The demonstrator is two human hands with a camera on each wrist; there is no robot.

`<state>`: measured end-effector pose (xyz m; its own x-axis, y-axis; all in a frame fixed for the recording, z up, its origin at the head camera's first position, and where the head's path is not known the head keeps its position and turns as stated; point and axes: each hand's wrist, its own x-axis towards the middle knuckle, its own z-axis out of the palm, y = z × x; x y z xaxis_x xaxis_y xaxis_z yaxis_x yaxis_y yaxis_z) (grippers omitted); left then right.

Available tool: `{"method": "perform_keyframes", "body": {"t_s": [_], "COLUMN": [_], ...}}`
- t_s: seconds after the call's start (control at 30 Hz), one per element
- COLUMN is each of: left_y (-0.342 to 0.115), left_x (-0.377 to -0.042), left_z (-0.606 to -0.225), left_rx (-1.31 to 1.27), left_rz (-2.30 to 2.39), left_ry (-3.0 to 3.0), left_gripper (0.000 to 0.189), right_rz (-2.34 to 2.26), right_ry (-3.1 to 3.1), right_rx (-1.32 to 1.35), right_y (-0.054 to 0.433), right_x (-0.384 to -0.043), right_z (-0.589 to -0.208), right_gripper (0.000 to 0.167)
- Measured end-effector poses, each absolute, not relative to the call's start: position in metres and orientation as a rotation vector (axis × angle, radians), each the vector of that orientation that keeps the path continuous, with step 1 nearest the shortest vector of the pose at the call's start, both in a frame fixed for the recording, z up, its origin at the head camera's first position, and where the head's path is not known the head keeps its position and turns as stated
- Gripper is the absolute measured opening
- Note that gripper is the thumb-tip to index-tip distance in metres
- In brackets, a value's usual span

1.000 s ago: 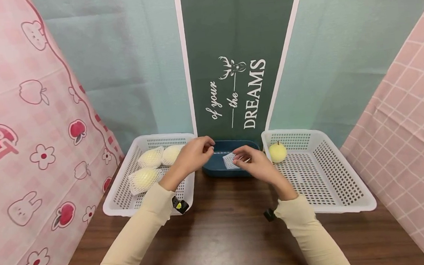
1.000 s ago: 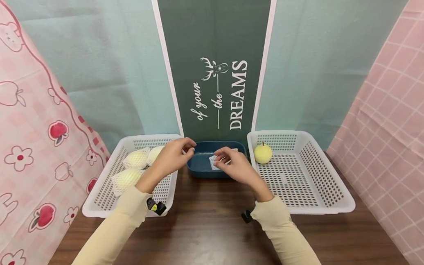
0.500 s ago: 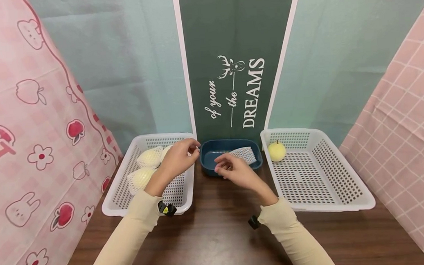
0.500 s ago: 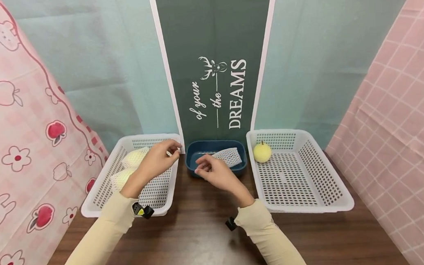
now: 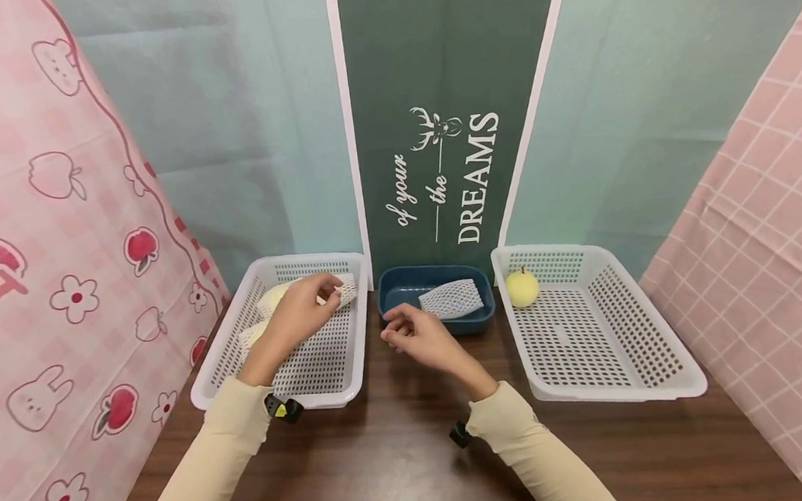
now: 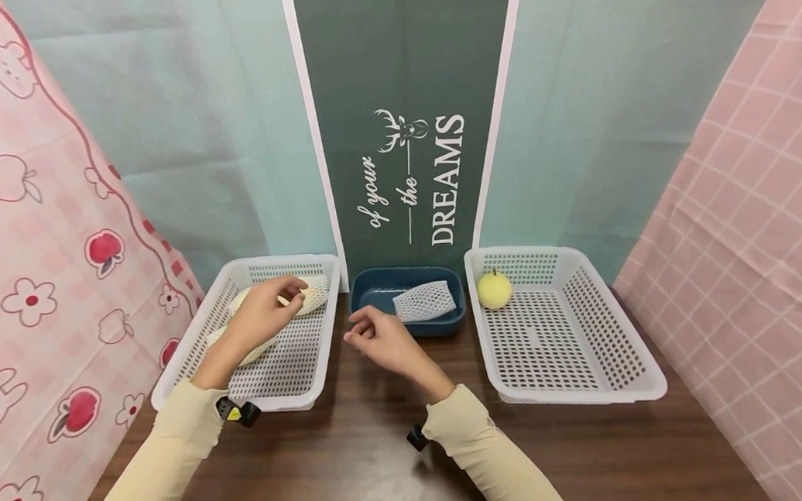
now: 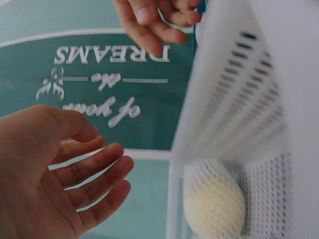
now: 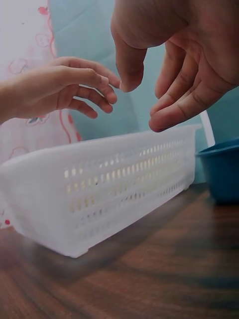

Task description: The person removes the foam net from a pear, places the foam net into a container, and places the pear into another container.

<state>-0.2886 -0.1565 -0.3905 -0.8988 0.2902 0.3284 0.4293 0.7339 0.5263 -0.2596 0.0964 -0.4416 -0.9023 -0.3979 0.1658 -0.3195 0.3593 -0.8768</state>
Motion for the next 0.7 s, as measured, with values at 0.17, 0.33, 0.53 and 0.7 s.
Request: {"method": "perform_keyframes", "body": {"t_s": [0.17, 0.33, 0.53, 0.7], "left_y": [-0.181, -0.199, -0.219, -0.234], "left_x": [-0.288, -0.29, -0.294, -0.299], "left_z": [-0.398, -0.404, -0.408, -0.409], "left_rx": [-0.562, -0.555, -0.521, -0.483], "left_rz": [-0.905, -0.89, -0.927, -0.942], "left_ry": [-2.715, -2.727, -2.772, -2.828], "left_gripper": [0.028, 0.029, 0.03, 0.031], "right_rz": [-1.594, -1.588, -1.57, -1.593], "right_ry": [2.538, 2.545, 2.552, 2.535], "right_rx": [-0.644, -0.643, -0.621, -0.602], "right_y": [0.084, 0.075, 0.068, 0.063], "right_x": [-0.259, -0.259, -0.258, -0.257], "right_z": [-0.448, -0.452, -0.455, -0.457], "right_gripper": [0.033, 0.039, 0.042, 0.043]}}
